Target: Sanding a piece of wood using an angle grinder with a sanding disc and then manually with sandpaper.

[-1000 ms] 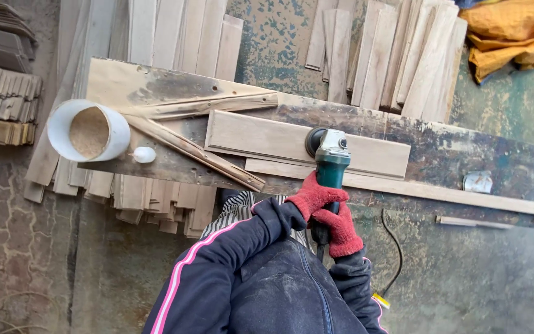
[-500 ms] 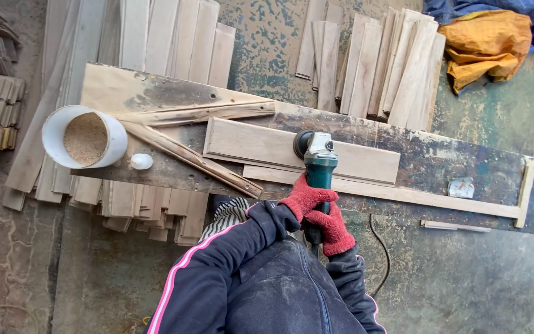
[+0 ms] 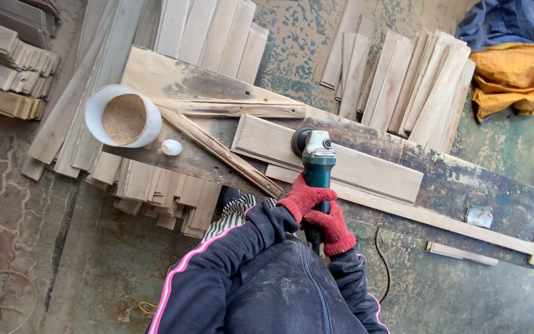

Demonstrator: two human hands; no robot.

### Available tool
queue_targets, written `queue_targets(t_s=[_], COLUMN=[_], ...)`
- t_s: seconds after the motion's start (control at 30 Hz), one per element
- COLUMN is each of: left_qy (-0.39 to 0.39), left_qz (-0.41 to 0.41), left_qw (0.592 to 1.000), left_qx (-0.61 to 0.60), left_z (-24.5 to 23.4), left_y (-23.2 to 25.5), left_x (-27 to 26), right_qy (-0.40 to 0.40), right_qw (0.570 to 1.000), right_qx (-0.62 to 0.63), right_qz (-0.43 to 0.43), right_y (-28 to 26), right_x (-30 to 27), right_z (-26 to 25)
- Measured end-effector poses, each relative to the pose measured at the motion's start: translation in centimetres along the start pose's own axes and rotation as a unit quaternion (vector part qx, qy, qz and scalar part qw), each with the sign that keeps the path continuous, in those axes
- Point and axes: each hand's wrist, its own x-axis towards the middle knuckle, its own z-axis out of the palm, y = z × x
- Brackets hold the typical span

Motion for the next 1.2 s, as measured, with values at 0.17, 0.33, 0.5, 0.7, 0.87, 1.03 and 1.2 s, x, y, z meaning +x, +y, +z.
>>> queue_targets(t_s=[0.17,0.33,0.5,0.7,0.87,1.03,1.2], left_qy=[-0.013,-0.013,-0.013,-0.003,-0.035,-0.053,-0.075], left_qz=[0.005,0.007,0.0,-0.007,-0.023,-0.009,-0.013], left_qw=[0.999,0.995,0.992,0.991,0.995,0.998,0.997], left_qx=[-0.04,-0.095,-0.126,-0.132,-0.092,-0.015,0.0], left_z=[-2.5,-4.3,-5.8,-6.7,-3.5,0.5,5.4], left_y=[0.5,-0.4,0.5,1.2,1.1,0.7,-1.3], left_x=[0.4,2.1,1.5,-0.1,0.2,0.0,2.6], right_qy=[-0.008,-0.015,-0.028,-0.026,-0.001,0.03,0.062], right_qw=[1.0,1.0,0.999,0.999,0.997,0.994,0.993], right_qx=[-0.01,-0.022,0.017,0.032,0.071,0.101,0.095], right_qz=[-0.002,-0.005,-0.024,-0.034,-0.012,-0.004,0.011], right_y=[-5.0,-5.1,-2.3,0.1,-0.2,0.4,3.4], right_x=[-2.8,-2.7,-0.3,0.5,-0.7,-0.9,1.0], right_z=[3.0,4.5,4.9,5.0,3.0,-0.1,-4.9])
